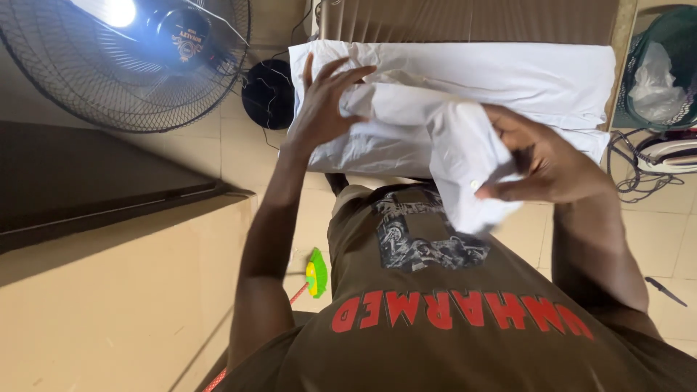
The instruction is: The person buttons and folds a white shirt on top of a suitcase and then places it inside the suitcase.
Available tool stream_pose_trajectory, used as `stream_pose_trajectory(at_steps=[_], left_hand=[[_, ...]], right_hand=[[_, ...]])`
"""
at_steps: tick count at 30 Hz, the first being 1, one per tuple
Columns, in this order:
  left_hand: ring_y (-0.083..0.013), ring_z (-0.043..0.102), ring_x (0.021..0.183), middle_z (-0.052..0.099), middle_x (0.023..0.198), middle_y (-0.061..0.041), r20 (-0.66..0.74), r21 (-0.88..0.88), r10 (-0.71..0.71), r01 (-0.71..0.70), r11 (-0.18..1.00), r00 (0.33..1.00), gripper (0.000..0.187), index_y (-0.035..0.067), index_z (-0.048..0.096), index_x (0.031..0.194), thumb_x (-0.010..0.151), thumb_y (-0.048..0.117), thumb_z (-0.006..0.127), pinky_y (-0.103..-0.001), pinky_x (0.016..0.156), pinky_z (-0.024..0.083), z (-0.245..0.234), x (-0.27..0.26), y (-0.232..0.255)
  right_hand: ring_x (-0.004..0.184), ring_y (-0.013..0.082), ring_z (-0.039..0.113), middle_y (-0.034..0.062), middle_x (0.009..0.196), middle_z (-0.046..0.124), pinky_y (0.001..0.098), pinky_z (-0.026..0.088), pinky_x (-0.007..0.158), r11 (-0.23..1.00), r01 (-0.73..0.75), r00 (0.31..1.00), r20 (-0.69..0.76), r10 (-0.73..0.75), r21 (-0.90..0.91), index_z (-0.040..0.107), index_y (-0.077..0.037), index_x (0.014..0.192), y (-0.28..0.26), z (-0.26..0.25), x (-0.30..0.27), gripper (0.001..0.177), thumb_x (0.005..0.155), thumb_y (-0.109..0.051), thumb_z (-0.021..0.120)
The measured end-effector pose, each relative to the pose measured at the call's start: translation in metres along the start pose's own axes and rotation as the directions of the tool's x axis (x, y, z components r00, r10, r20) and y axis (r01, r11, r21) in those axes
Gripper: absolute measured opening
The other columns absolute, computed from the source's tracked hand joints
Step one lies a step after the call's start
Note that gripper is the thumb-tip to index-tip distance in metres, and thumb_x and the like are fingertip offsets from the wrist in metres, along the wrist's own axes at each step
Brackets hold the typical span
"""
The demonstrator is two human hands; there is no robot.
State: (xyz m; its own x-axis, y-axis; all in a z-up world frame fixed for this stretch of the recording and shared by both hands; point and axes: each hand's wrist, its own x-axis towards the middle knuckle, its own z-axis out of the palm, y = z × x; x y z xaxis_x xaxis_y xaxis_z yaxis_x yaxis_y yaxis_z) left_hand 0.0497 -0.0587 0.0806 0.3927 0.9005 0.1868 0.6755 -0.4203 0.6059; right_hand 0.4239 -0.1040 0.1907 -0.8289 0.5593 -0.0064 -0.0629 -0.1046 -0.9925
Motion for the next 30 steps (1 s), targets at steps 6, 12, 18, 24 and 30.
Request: stream_pose_trajectory(at_steps=[6, 12, 18, 24, 30], left_hand=[[-0.0358, 0.069, 0.106, 0.075, 0.108, -0.018, 0.186, -0.076, -0.117, 0.133, 0.988, 0.976, 0.035, 0.006, 0.077, 0.108, 0.074, 0.0, 0.073, -0.044, 0.096, 0.053, -0.001, 0.018, -0.039], [-0.033, 0.07, 0.103, 0.076, 0.103, -0.018, 0.332, 0.026, -0.15, 0.149, 0.988, 0.931, 0.042, 0.008, 0.079, 0.104, 0.07, -0.008, 0.062, -0.042, 0.091, 0.056, 0.003, 0.005, -0.037], [-0.0372, 0.062, 0.114, 0.07, 0.119, -0.018, 0.394, -0.037, -0.014, 0.031, 0.999, 0.919, 0.067, 0.005, 0.069, 0.124, 0.058, -0.006, 0.073, -0.049, 0.103, 0.044, -0.019, 0.004, 0.003], [-0.0295, 0.06, 0.13, 0.063, 0.141, -0.016, 0.329, -0.495, 0.127, 0.056, 0.867, 0.936, 0.053, 0.005, 0.062, 0.139, 0.087, 0.004, 0.072, -0.041, 0.111, 0.044, -0.005, 0.034, -0.004], [-0.0197, 0.069, 0.122, 0.074, 0.13, -0.009, 0.477, -0.464, 0.012, 0.24, 0.853, 0.879, 0.033, 0.01, 0.066, 0.135, 0.103, 0.015, 0.058, -0.035, 0.107, 0.055, 0.059, 0.062, 0.003]], right_hand=[[0.084, 0.0177, 0.08, 0.0103, 0.112, 0.076, 0.0324, 0.066, 0.07, 0.657, -0.405, 0.903, -0.163, 0.398, -0.636, 0.044, -0.009, 0.15, -0.065, 0.014, 0.012, 0.083, 0.075, -0.01, 0.082], [0.084, 0.0154, 0.076, 0.0014, 0.112, 0.078, 0.0295, 0.061, 0.078, 0.164, -0.532, 0.636, -0.264, 0.725, -0.831, 0.059, -0.023, 0.142, -0.08, 0.032, -0.01, 0.057, 0.087, -0.023, 0.078], [0.087, 0.0162, 0.077, 0.0011, 0.109, 0.08, 0.0315, 0.063, 0.08, 0.477, -0.391, 0.858, -0.124, 0.499, -0.787, 0.072, -0.02, 0.127, -0.066, 0.032, -0.041, 0.053, 0.075, -0.02, 0.081], [0.093, 0.0265, 0.075, 0.01, 0.115, 0.077, 0.0421, 0.061, 0.083, 0.567, -0.026, 0.978, 0.097, 0.186, -0.823, 0.072, -0.009, 0.121, -0.055, 0.05, 0.01, 0.048, 0.074, -0.011, 0.081], [0.087, 0.017, 0.078, 0.006, 0.122, 0.076, 0.033, 0.063, 0.078, 0.719, -0.067, 0.956, 0.161, 0.245, -0.692, 0.07, -0.015, 0.13, -0.052, 0.048, 0.061, 0.049, 0.081, -0.006, 0.075]])
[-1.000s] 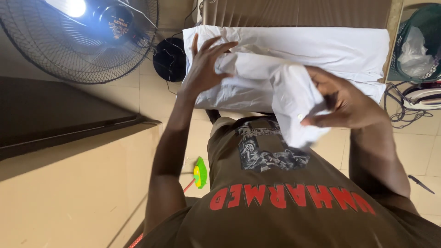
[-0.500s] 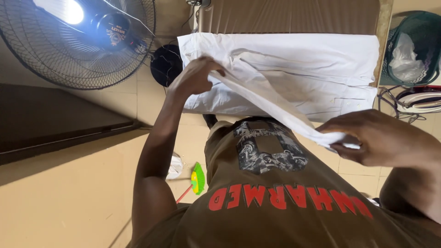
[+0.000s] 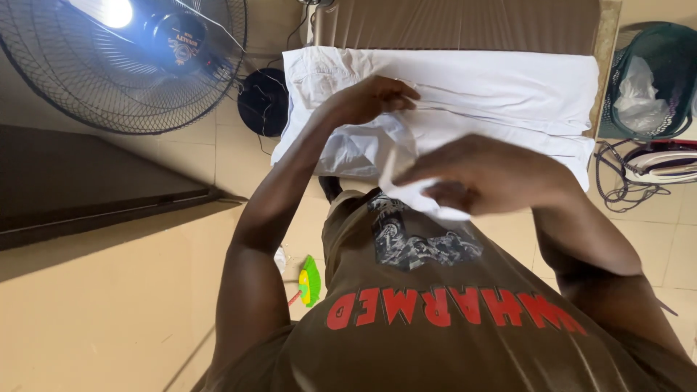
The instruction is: The person buttons and folds a white shirt on top of a suitcase and then places it inside the suitcase.
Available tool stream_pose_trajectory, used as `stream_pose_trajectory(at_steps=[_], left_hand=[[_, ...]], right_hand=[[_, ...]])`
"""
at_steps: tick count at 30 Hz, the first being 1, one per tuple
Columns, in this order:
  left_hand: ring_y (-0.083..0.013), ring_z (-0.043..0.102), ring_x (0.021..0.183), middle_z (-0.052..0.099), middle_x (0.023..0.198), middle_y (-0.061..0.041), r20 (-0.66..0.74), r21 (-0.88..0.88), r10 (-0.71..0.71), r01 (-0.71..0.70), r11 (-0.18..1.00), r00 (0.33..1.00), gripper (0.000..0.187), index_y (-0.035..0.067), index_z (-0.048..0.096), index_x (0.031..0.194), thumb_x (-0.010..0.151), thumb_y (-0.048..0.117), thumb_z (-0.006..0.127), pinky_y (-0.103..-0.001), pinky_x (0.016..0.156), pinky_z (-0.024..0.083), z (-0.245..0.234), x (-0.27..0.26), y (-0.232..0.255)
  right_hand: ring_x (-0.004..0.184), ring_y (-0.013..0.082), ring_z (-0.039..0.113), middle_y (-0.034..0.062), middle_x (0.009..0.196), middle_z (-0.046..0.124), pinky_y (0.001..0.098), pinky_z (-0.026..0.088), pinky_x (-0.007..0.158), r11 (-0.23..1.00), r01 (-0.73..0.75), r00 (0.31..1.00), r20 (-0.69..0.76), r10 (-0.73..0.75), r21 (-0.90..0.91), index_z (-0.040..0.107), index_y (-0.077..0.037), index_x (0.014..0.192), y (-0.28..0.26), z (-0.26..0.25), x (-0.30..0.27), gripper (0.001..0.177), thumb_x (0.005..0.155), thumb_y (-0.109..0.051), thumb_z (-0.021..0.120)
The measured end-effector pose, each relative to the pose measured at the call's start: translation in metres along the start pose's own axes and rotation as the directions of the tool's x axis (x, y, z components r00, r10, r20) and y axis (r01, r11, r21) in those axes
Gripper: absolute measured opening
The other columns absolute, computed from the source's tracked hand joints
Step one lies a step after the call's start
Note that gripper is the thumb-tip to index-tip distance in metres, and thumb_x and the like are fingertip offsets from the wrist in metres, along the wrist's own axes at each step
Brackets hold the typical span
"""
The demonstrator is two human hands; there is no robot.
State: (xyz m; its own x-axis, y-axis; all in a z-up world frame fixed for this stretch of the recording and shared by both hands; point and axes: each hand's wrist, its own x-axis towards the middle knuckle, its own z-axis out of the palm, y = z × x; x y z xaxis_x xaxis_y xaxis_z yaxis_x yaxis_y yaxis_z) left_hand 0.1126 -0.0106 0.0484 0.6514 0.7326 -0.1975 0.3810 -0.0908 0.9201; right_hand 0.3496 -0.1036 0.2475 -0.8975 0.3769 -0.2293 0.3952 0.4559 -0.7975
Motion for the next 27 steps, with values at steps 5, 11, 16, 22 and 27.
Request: stream_pose_trajectory(at_steps=[5, 11, 16, 22, 27], left_hand=[[-0.0217, 0.07, 0.118, 0.071, 0.128, -0.009, -0.054, -0.264, 0.168, -0.177, 0.948, 0.984, 0.038, 0.009, 0.062, 0.137, 0.1, 0.019, 0.06, -0.039, 0.097, 0.057, -0.028, -0.003, -0.047], [-0.0156, 0.076, 0.105, 0.082, 0.103, -0.007, -0.242, -0.112, -0.291, 0.271, 0.956, 0.926, 0.056, 0.015, 0.083, 0.121, 0.112, 0.055, 0.045, -0.033, 0.094, 0.056, -0.073, -0.066, -0.046], [-0.0219, 0.072, 0.086, 0.076, 0.099, -0.014, -0.307, 0.26, -0.151, 0.235, 0.936, 0.94, 0.049, 0.006, 0.075, 0.113, 0.081, 0.042, 0.085, -0.037, 0.074, 0.055, -0.083, -0.086, -0.022], [-0.019, 0.074, 0.081, 0.077, 0.091, -0.011, -0.469, 0.218, -0.133, 0.26, 0.941, 0.873, 0.02, 0.004, 0.078, 0.103, 0.089, 0.019, 0.079, -0.034, 0.074, 0.056, -0.094, -0.071, -0.06], [-0.0206, 0.071, 0.076, 0.074, 0.083, -0.013, -0.543, 0.22, -0.004, 0.147, 0.964, 0.84, 0.015, 0.003, 0.077, 0.097, 0.091, 0.016, 0.079, -0.036, 0.073, 0.054, -0.101, -0.056, -0.059]], right_hand=[[0.106, 0.0166, 0.072, 0.012, 0.126, 0.074, 0.0295, 0.059, 0.084, 0.973, 0.183, 0.961, -0.235, -0.146, 0.141, 0.065, -0.004, 0.134, 0.049, -0.032, 0.009, 0.047, 0.089, -0.003, 0.076], [0.095, 0.0089, 0.069, 0.005, 0.11, 0.074, 0.0224, 0.054, 0.08, 0.851, 0.04, 0.726, -0.6, 0.335, 0.524, 0.07, -0.008, 0.133, 0.173, -0.057, -0.039, 0.037, 0.097, 0.001, 0.079], [0.095, 0.0087, 0.067, 0.0035, 0.112, 0.073, 0.0223, 0.05, 0.07, 0.744, -0.353, 0.485, -0.569, 0.664, 0.567, 0.073, -0.012, 0.133, 0.22, -0.057, -0.087, 0.044, 0.091, -0.001, 0.08], [0.099, 0.0093, 0.071, 0.0029, 0.117, 0.073, 0.0205, 0.056, 0.079, 0.622, -0.023, 0.604, -0.485, 0.632, 0.783, 0.07, -0.011, 0.129, 0.291, -0.025, -0.126, 0.056, 0.078, 0.011, 0.076], [0.101, 0.0121, 0.068, 0.0067, 0.125, 0.07, 0.0219, 0.051, 0.076, 0.611, 0.106, 0.455, -0.585, 0.672, 0.785, 0.07, -0.006, 0.137, 0.308, -0.004, -0.138, 0.056, 0.086, 0.016, 0.076]])
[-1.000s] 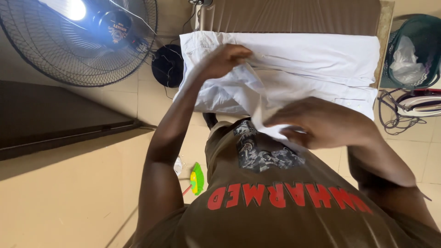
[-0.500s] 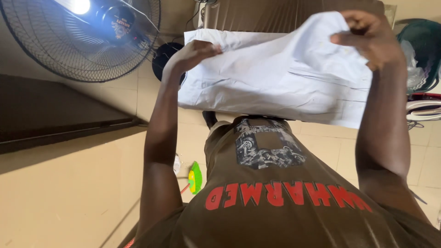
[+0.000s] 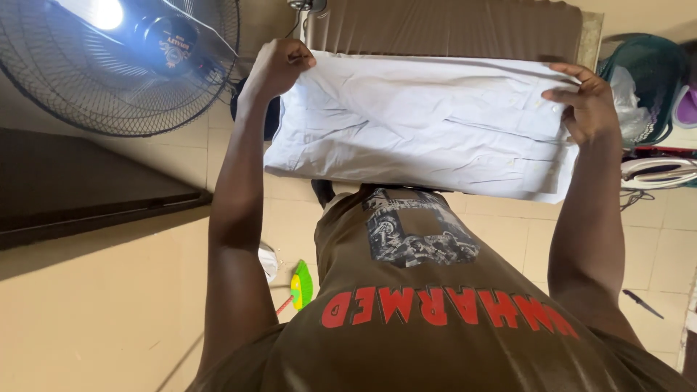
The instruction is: The person buttons and folds a white shirt on top of a suitcase and then places it inside the suitcase.
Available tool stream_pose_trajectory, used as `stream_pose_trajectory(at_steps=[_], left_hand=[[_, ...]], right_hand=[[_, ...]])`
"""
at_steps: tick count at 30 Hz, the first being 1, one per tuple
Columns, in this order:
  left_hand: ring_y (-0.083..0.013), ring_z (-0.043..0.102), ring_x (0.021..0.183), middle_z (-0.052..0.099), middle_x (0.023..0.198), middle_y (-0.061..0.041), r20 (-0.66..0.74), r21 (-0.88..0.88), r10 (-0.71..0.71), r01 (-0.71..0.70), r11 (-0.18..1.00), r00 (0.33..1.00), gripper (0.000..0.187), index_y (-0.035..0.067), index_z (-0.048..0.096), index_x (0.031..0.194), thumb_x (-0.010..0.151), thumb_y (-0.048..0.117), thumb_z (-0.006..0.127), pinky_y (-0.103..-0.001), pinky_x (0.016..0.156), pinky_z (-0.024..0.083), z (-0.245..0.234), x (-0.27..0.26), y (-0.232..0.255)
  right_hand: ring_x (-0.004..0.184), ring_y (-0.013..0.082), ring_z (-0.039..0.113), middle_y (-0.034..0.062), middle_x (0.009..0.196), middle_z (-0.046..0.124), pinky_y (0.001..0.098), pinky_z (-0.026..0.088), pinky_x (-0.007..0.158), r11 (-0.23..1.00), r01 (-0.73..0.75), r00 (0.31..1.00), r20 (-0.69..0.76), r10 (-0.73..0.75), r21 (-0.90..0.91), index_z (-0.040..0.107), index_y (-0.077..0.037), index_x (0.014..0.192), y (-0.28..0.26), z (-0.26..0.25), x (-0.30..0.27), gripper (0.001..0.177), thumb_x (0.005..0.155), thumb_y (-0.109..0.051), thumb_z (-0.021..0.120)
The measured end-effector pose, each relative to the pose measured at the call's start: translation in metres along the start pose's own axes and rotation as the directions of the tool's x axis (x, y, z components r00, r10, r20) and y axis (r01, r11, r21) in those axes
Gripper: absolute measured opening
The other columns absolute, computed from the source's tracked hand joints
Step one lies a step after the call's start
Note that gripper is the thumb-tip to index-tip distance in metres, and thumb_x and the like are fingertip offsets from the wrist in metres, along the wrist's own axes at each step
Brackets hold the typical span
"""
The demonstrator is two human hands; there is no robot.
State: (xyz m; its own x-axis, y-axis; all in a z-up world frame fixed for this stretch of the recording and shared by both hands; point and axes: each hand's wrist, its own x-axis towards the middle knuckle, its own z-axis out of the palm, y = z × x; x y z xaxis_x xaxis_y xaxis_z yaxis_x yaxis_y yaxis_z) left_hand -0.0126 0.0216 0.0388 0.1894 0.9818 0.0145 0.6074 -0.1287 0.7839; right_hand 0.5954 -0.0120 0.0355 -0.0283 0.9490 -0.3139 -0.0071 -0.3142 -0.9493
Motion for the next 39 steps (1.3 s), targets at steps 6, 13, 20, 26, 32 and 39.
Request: stream_pose_trajectory(at_steps=[6, 13, 20, 26, 32, 39], left_hand=[[-0.0198, 0.067, 0.068, 0.071, 0.077, -0.012, -0.03, 0.082, 0.01, -0.008, 0.997, 1.0, 0.016, 0.003, 0.076, 0.094, 0.092, 0.019, 0.081, -0.037, 0.066, 0.05, 0.007, 0.011, -0.006], [-0.025, 0.059, 0.06, 0.066, 0.068, -0.013, -0.047, 0.133, -0.094, 0.1, 0.986, 0.994, 0.024, 0.004, 0.077, 0.096, 0.093, 0.028, 0.083, -0.039, 0.058, 0.044, 0.009, 0.006, 0.002], [-0.0219, 0.065, 0.062, 0.069, 0.07, -0.011, -0.148, 0.136, 0.034, -0.014, 0.991, 0.988, 0.028, 0.003, 0.077, 0.09, 0.09, 0.03, 0.086, -0.036, 0.059, 0.049, 0.017, 0.011, -0.014], [-0.0224, 0.067, 0.063, 0.07, 0.071, -0.01, -0.176, 0.124, 0.086, -0.065, 0.99, 0.981, 0.027, 0.003, 0.077, 0.088, 0.094, 0.028, 0.084, -0.038, 0.061, 0.05, 0.017, 0.012, -0.015], [-0.027, 0.064, 0.081, 0.072, 0.08, -0.01, -0.143, 0.308, 0.083, -0.035, 0.951, 0.986, 0.024, 0.005, 0.077, 0.09, 0.093, 0.028, 0.085, -0.044, 0.09, 0.047, 0.021, 0.007, 0.008], [-0.0377, 0.036, 0.141, 0.047, 0.152, -0.017, -0.227, 0.542, 0.303, -0.139, 0.829, 0.925, 0.044, 0.009, 0.066, 0.137, 0.101, 0.033, 0.074, -0.062, 0.115, 0.028, 0.091, -0.004, 0.028]], right_hand=[[0.112, 0.017, 0.072, 0.0096, 0.128, 0.071, 0.0265, 0.064, 0.098, 0.988, 0.105, 0.994, -0.055, -0.099, 0.113, 0.057, -0.004, 0.144, 0.006, 0.008, 0.002, 0.067, 0.083, 0.02, 0.074], [0.104, 0.0155, 0.07, 0.0104, 0.117, 0.07, 0.0266, 0.061, 0.09, 0.982, 0.172, 0.976, -0.123, -0.18, -0.073, 0.06, -0.002, 0.149, 0.008, -0.001, -0.009, 0.068, 0.086, 0.019, 0.075], [0.103, 0.014, 0.069, 0.0096, 0.116, 0.072, 0.0246, 0.059, 0.089, 0.943, 0.269, 0.938, -0.169, -0.302, -0.195, 0.062, 0.002, 0.145, 0.031, -0.008, -0.002, 0.055, 0.094, 0.017, 0.077], [0.103, 0.0127, 0.07, 0.0066, 0.114, 0.072, 0.0235, 0.059, 0.089, 0.92, 0.251, 0.892, -0.298, -0.341, -0.3, 0.061, -0.001, 0.144, 0.025, 0.012, -0.021, 0.055, 0.093, 0.013, 0.077], [0.095, 0.0117, 0.052, 0.0026, 0.114, 0.059, 0.0251, 0.048, 0.084, 0.711, 0.285, 0.777, -0.279, -0.564, -0.643, 0.066, -0.003, 0.141, 0.039, 0.017, -0.019, 0.059, 0.088, 0.014, 0.082], [0.093, 0.0115, 0.049, 0.0006, 0.108, 0.056, 0.0247, 0.045, 0.083, 0.727, 0.317, 0.75, -0.309, -0.585, -0.609, 0.066, -0.005, 0.141, 0.043, 0.02, -0.008, 0.049, 0.097, 0.01, 0.081]])
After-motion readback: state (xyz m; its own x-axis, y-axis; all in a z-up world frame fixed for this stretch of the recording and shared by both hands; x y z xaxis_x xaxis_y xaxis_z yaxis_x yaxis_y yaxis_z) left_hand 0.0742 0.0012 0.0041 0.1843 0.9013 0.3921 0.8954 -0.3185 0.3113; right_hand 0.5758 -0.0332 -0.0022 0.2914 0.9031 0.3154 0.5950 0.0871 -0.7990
